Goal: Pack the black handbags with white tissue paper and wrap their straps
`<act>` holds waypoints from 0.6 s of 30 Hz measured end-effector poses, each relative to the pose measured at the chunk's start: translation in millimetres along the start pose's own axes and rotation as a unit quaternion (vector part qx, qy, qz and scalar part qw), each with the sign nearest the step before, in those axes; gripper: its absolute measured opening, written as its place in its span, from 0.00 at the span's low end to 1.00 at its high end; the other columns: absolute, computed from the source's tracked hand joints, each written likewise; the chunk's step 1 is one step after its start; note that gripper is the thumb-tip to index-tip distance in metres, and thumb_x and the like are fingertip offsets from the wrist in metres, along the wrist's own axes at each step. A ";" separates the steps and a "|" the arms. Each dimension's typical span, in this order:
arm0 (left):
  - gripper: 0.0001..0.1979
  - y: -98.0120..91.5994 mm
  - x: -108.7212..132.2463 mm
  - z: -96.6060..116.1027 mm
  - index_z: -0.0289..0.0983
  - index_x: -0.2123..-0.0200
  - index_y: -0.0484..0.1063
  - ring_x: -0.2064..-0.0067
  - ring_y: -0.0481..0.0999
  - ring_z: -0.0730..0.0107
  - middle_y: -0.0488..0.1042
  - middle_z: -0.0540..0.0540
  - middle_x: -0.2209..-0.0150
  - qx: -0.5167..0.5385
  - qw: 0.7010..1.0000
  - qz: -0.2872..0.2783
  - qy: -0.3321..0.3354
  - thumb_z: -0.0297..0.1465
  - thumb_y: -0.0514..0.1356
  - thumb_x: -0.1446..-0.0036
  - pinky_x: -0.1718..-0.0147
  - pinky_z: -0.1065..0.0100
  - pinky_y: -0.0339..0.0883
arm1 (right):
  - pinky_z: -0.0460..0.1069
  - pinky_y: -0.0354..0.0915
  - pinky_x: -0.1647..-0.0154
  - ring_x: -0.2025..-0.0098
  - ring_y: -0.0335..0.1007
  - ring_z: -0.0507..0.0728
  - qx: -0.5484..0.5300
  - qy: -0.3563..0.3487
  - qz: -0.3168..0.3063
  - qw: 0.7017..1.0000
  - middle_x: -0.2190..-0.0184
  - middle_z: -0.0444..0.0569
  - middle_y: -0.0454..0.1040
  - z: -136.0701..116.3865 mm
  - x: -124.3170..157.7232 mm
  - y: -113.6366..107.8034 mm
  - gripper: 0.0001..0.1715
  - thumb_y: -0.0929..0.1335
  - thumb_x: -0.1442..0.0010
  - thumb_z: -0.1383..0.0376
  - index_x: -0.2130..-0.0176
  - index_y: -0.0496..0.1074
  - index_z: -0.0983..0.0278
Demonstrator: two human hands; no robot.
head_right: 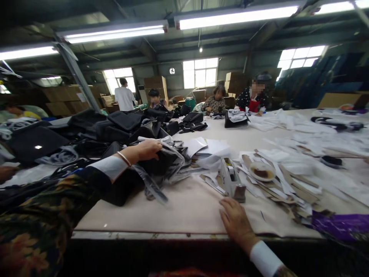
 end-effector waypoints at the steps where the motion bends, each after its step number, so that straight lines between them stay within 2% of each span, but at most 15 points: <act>1: 0.17 -12.1 2.6 10.2 0.34 0.56 0.77 0.50 0.77 0.49 0.77 0.36 0.54 -0.009 1.000 0.009 0.006 0.36 0.70 0.47 0.50 0.60 0.69 | 0.65 0.64 0.39 0.43 0.70 0.68 -0.029 0.010 0.007 0.999 0.47 0.60 0.75 -4.0 -12.1 -1.1 0.20 0.66 0.35 0.60 0.46 0.74 0.65; 4: 0.16 -53.1 13.6 44.9 0.33 0.56 0.75 0.51 0.77 0.48 0.77 0.36 0.55 -0.037 0.998 0.049 0.020 0.37 0.68 0.44 0.52 0.58 0.69 | 0.67 0.59 0.34 0.35 0.62 0.70 -0.146 0.059 0.000 0.987 0.36 0.63 0.66 -20.7 -60.1 -2.9 0.38 0.69 0.37 0.52 0.35 0.63 0.66; 7: 0.17 -91.6 26.5 82.5 0.34 0.55 0.75 0.53 0.78 0.49 0.77 0.37 0.56 -0.048 0.995 0.082 0.020 0.39 0.67 0.42 0.54 0.59 0.69 | 0.66 0.57 0.33 0.32 0.57 0.69 -0.267 0.118 -0.023 0.956 0.32 0.61 0.59 -41.9 -106.0 -6.5 0.53 0.73 0.44 0.50 0.29 0.52 0.61; 8: 0.17 -100.2 30.1 94.7 0.34 0.55 0.75 0.54 0.78 0.49 0.77 0.37 0.56 -0.045 0.995 0.086 0.020 0.40 0.67 0.41 0.54 0.59 0.69 | 0.65 0.59 0.34 0.32 0.58 0.69 -0.314 0.126 -0.034 0.940 0.32 0.61 0.60 -50.0 -116.1 -7.7 0.55 0.74 0.45 0.51 0.29 0.50 0.61; 10: 0.16 -107.1 34.6 117.9 0.34 0.55 0.74 0.53 0.78 0.49 0.77 0.38 0.56 -0.032 0.995 0.096 0.027 0.40 0.66 0.40 0.55 0.59 0.69 | 0.62 0.63 0.36 0.36 0.65 0.67 -0.401 0.141 -0.050 0.904 0.39 0.61 0.69 -63.9 -124.6 -9.4 0.55 0.74 0.45 0.51 0.29 0.50 0.63; 12: 0.16 -96.9 34.7 137.8 0.34 0.55 0.74 0.53 0.78 0.48 0.77 0.38 0.57 -0.006 0.994 0.105 0.024 0.40 0.66 0.40 0.55 0.58 0.69 | 0.61 0.68 0.41 0.44 0.72 0.65 -0.462 0.160 -0.054 0.871 0.48 0.59 0.76 -71.5 -117.3 -8.3 0.54 0.74 0.45 0.51 0.30 0.52 0.65; 14: 0.16 -70.0 31.2 154.4 0.34 0.56 0.74 0.53 0.78 0.47 0.77 0.36 0.56 0.035 0.994 0.101 -0.003 0.40 0.67 0.41 0.55 0.57 0.69 | 0.59 0.72 0.49 0.51 0.76 0.64 -0.476 0.192 -0.058 0.856 0.55 0.56 0.78 -71.0 -97.8 -2.9 0.51 0.73 0.45 0.51 0.32 0.55 0.66; 16: 0.15 -35.1 26.6 170.1 0.34 0.56 0.74 0.53 0.77 0.49 0.76 0.36 0.55 0.076 0.993 0.085 -0.031 0.38 0.67 0.41 0.55 0.58 0.70 | 0.58 0.74 0.54 0.56 0.77 0.63 -0.432 0.232 -0.060 0.869 0.57 0.55 0.79 -62.5 -72.5 4.3 0.45 0.72 0.46 0.53 0.36 0.61 0.66; 18: 0.14 -6.0 24.0 185.0 0.36 0.56 0.73 0.52 0.77 0.52 0.76 0.37 0.55 0.098 0.991 0.081 -0.037 0.36 0.68 0.42 0.56 0.59 0.71 | 0.58 0.74 0.53 0.57 0.77 0.63 -0.360 0.267 -0.045 0.893 0.58 0.55 0.79 -49.0 -47.9 8.2 0.37 0.71 0.48 0.56 0.42 0.68 0.67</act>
Point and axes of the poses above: each hand's wrist, its own x-axis away from the middle knuckle, its own y-axis out of the palm, z = x × y, the point moved 5 cm from there along -x, towards the middle knuckle
